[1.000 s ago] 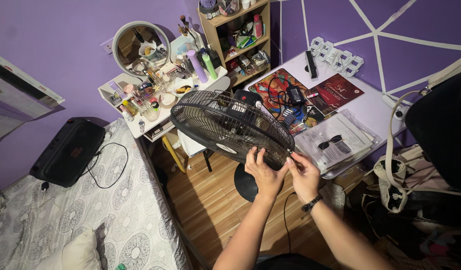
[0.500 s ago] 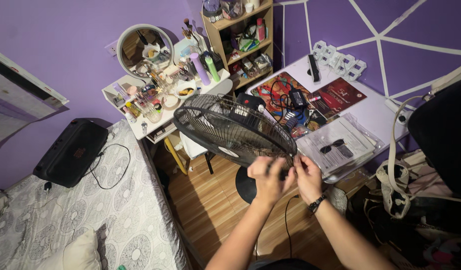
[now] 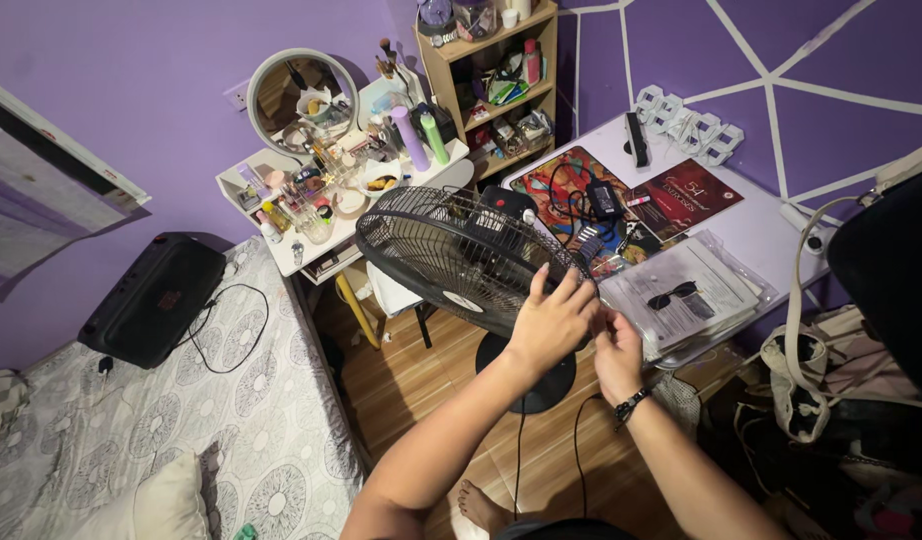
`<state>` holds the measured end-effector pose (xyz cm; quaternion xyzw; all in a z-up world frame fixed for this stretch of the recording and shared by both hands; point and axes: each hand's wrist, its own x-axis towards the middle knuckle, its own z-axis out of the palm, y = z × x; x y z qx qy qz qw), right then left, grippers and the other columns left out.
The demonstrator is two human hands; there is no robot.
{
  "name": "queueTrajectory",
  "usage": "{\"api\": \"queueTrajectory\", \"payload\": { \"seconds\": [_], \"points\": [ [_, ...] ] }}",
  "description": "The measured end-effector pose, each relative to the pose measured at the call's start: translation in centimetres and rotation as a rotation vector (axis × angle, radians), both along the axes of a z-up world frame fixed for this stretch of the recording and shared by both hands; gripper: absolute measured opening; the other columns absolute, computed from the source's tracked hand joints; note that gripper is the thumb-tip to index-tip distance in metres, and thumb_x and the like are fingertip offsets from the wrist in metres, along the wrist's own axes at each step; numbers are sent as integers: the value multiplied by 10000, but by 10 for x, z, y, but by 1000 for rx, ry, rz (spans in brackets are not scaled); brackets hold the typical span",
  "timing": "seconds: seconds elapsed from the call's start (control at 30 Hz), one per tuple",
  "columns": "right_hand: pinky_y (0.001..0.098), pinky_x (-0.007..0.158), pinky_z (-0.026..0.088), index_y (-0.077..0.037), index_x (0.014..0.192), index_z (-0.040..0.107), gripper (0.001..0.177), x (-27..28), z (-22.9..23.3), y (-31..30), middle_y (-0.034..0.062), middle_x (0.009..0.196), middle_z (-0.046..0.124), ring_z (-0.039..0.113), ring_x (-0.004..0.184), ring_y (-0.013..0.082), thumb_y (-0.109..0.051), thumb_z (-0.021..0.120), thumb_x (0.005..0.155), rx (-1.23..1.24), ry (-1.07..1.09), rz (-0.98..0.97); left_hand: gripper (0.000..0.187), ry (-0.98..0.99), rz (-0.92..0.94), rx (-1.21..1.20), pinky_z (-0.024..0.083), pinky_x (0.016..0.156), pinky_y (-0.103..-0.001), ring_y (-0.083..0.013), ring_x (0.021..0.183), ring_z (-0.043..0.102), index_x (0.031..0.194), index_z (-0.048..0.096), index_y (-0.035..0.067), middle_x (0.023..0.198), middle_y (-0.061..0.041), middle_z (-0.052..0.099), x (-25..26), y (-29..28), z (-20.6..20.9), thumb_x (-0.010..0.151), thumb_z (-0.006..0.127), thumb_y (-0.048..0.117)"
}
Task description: The person plugs in a black pedestal fan, then repeatedly adjusts and secures the fan's front grill using a small tool. The person rotates the fan head and manipulates the grill attachment points throughout the clip.
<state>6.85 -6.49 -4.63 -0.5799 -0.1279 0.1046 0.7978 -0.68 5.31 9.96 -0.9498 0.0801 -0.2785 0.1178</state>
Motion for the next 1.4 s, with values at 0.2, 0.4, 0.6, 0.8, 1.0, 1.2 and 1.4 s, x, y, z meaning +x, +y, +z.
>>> {"api": "queueTrajectory", "payload": {
  "seconds": [0.2,0.4,0.6,0.8,1.0,1.2,1.4],
  "points": [
    [227,892,478,-19,1259,630,244,-13,14,10,0,1129,678,591,1010,62,-101,551,1043,-39,4,-53,327,-29,106,4,214,1213,-581,-244,1372,470,1187,694,133,1329,-49,591,8,-2,-12,911,573,259],
    [218,868,497,-22,1239,612,254,-2,1,21,-5,1107,667,607,997,62,-76,589,992,-34,3,-68,292,-58,161,-59,245,1194,-574,-249,1360,485,1137,693,120,1293,-60,603,10,-4,-11,901,581,249],
    [229,763,442,-28,1173,630,181,-3,-8,23,-8,1003,619,522,870,64,-158,661,1051,-116,-34,-127,230,227,-35,12,350,1101,-542,-251,1244,528,1067,733,135,1143,-15,650,8,18,27,919,579,219],
    [197,774,473,-59,1166,626,210,-11,7,27,-40,1007,665,576,870,24,-187,663,1004,-41,-38,-132,300,277,-164,190,381,1033,-480,-211,1203,539,1140,737,144,1267,9,653,23,31,28,923,552,237],
    [223,587,406,-77,1194,620,201,-15,0,35,-20,907,611,492,694,51,-143,640,1005,-55,93,-170,333,321,-187,225,363,1065,-536,-213,1210,516,1210,707,171,1258,14,621,29,37,19,953,515,259],
    [226,731,469,-59,1169,604,144,-16,-5,48,-22,980,661,578,821,50,-123,604,1040,-80,-104,-286,339,294,-183,248,352,1075,-592,-238,1204,510,1217,697,180,1206,12,628,32,40,16,949,514,277],
    [265,885,477,-28,1154,603,130,-16,-17,58,23,1054,645,571,972,105,-121,624,1065,-81,-276,-424,296,325,-275,259,376,1048,-601,-230,1226,528,1156,729,199,1271,31,648,32,49,30,952,530,276]
  ]
}}
